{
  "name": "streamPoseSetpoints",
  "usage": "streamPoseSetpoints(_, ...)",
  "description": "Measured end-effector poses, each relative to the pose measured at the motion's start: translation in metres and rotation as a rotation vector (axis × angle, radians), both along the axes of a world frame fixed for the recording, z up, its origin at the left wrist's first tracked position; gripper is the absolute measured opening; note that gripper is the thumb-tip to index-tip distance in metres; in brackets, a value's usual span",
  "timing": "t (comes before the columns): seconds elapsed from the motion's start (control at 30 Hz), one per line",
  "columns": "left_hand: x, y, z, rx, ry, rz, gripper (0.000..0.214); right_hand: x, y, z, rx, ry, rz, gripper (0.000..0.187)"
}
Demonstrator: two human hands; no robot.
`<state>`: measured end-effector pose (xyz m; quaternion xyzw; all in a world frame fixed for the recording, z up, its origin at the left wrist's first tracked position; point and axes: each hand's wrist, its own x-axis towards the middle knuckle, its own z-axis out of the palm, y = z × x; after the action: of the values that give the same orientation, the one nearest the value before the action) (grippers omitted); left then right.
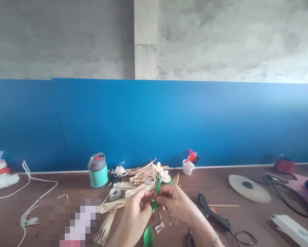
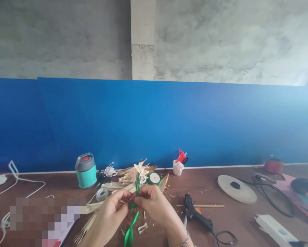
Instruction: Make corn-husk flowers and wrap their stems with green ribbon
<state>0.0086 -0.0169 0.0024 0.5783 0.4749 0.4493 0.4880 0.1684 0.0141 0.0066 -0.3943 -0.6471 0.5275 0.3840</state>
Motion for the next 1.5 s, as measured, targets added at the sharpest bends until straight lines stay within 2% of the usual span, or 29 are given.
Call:
streamPoseSetpoints(0.1, -0.003, -0.001, 0.005, -0.027, -0.043, -0.068, 0.013, 0.003, -0.001, 0.000, -0.028, 0.007, 0.019, 0.009)
streamPoseSetpoints(0.3, -0.008, 0.001, 0.006, -0.208, -0.004, -0.108, 0.012, 0.004, -0.008, 0.008, -0.016, -0.041, 0.076, 0.006)
streamPoseSetpoints(0.43, -0.008, 0.002, 0.005, -0.244, -0.014, -0.179, 0.013, 0.004, -0.012, 0.008, -0.033, -0.094, 0.077, 0.010)
streamPoseSetpoints(0.67, -0.004, -0.001, 0.006, -0.339, -0.225, -0.148, 0.016, 0.004, -0.016, 0.006, -0.059, -0.022, 0.054, 0.010)
streamPoseSetpoints(0.87, -0.002, -0.002, 0.007, -0.359, -0.280, -0.175, 0.018, 0.006, -0.016, 0.007, -0.121, 0.004, 0.061, 0.009)
streamPoseSetpoints(1.0, -0.001, -0.003, 0.006, -0.398, -0.340, -0.191, 0.021, 0.005, -0.019, 0.015, -0.168, 0.018, 0.064, 0.009)
streamPoseSetpoints(1.07, 0.000, -0.004, 0.005, -0.409, -0.369, -0.194, 0.022, 0.005, -0.020, 0.018, -0.194, 0.052, 0.077, 0.010)
streamPoseSetpoints(1.17, -0.002, -0.008, 0.007, -0.419, -0.422, -0.202, 0.020, 0.005, -0.018, 0.018, -0.234, 0.145, 0.151, 0.022)
streamPoseSetpoints(1.27, -0.003, -0.014, 0.014, -0.448, -0.456, -0.195, 0.020, 0.004, -0.014, 0.013, -0.279, 0.313, 0.263, 0.032)
streamPoseSetpoints(1.33, -0.003, -0.016, 0.018, -0.451, -0.450, -0.187, 0.022, 0.002, -0.014, 0.011, -0.287, 0.408, 0.309, 0.031)
streamPoseSetpoints(1.5, -0.003, -0.016, 0.022, -0.360, -0.380, -0.219, 0.020, -0.005, -0.017, 0.012, -0.290, 0.477, 0.261, 0.028)
